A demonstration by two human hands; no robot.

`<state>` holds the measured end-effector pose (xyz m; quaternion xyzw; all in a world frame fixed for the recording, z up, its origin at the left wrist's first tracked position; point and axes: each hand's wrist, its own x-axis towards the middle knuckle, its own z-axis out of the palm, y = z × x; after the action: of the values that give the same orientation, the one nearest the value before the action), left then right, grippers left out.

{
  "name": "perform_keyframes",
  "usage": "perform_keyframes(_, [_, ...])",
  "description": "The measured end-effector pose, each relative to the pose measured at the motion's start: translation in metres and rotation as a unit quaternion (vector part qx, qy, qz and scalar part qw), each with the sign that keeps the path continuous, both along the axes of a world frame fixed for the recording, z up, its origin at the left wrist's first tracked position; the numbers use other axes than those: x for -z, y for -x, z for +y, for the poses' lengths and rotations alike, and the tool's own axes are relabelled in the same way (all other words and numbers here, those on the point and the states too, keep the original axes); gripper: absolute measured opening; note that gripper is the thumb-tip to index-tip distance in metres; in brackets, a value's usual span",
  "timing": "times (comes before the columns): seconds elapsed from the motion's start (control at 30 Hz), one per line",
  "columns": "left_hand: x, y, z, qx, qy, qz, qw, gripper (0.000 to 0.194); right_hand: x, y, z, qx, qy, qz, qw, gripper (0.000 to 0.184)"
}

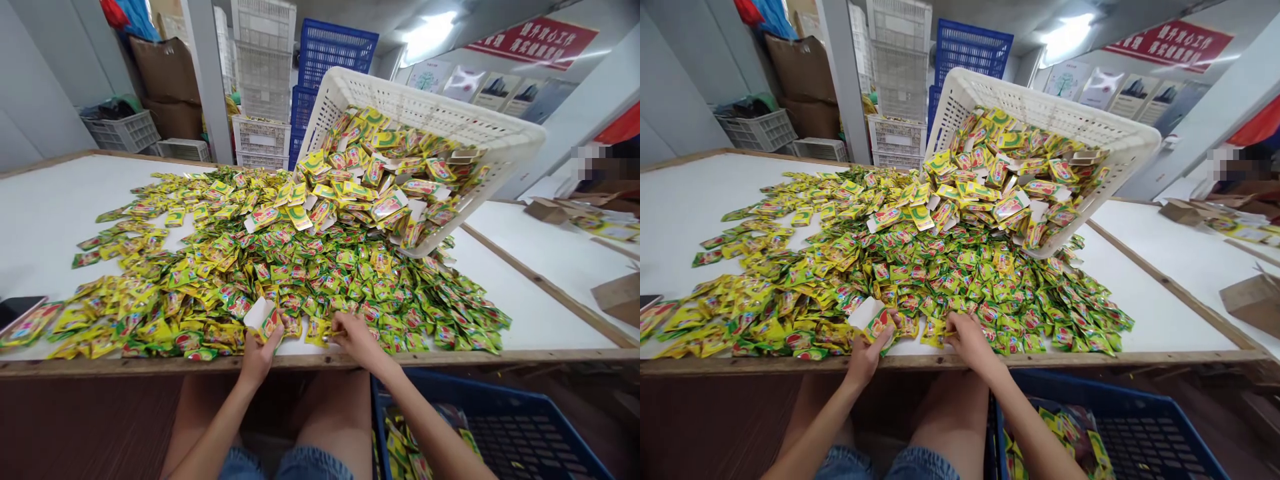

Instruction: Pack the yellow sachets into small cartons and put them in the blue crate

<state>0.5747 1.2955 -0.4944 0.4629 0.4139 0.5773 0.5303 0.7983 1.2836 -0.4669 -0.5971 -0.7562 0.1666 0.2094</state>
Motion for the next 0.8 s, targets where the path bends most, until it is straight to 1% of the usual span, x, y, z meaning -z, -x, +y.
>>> perform_keyframes(0.07, [-0.001,0.000,0.000,0.012,0.003,0.008,1.000,0.038,-0.008,-0.002,0.009,-0.016,0.038,0.081,0.996,0.011])
perform_keyframes(0.1, [-0.002,0.000,0.000,0.019,0.004,0.010,1.000,0.038,-0.013,-0.002,0.015,-0.016,0.043,0.113,0.993,0.012])
perform_keyframes(0.2, [-0.002,0.000,0.000,0.027,0.010,0.013,0.999,0.041,-0.029,0.003,0.032,-0.001,0.027,0.182,0.983,0.017])
perform_keyframes(0.27, [-0.001,-0.001,0.000,0.017,0.012,0.016,1.000,0.042,-0.032,0.012,0.044,0.007,0.034,0.213,0.976,0.021])
perform_keyframes(0.33, [0.000,-0.001,0.000,0.008,0.009,0.023,1.000,0.041,-0.026,0.026,0.054,0.042,0.070,0.220,0.972,0.022])
perform_keyframes(0.4, [0.002,-0.001,0.000,0.008,0.005,0.029,1.000,0.038,-0.015,0.043,0.062,0.098,0.107,0.210,0.967,0.022])
perform_keyframes(0.43, [0.003,-0.002,0.001,0.009,0.005,0.031,0.999,0.037,-0.009,0.051,0.066,0.125,0.113,0.205,0.964,0.021])
perform_keyframes(0.5, [0.006,-0.002,0.002,0.008,0.004,0.029,1.000,0.036,0.002,0.065,0.071,0.162,0.103,0.195,0.962,0.020])
perform_keyframes(0.57, [0.008,-0.002,0.003,0.011,0.001,0.028,1.000,0.034,0.008,0.076,0.072,0.176,0.085,0.184,0.963,0.022])
perform_keyframes(0.7, [0.010,-0.002,0.005,0.017,-0.004,0.043,0.999,0.031,0.011,0.087,0.067,0.191,0.058,0.162,0.967,0.025])
perform_keyframes(0.8, [0.008,-0.001,0.005,0.012,-0.006,0.056,0.998,0.031,0.015,0.095,0.063,0.207,0.036,0.151,0.966,0.029])
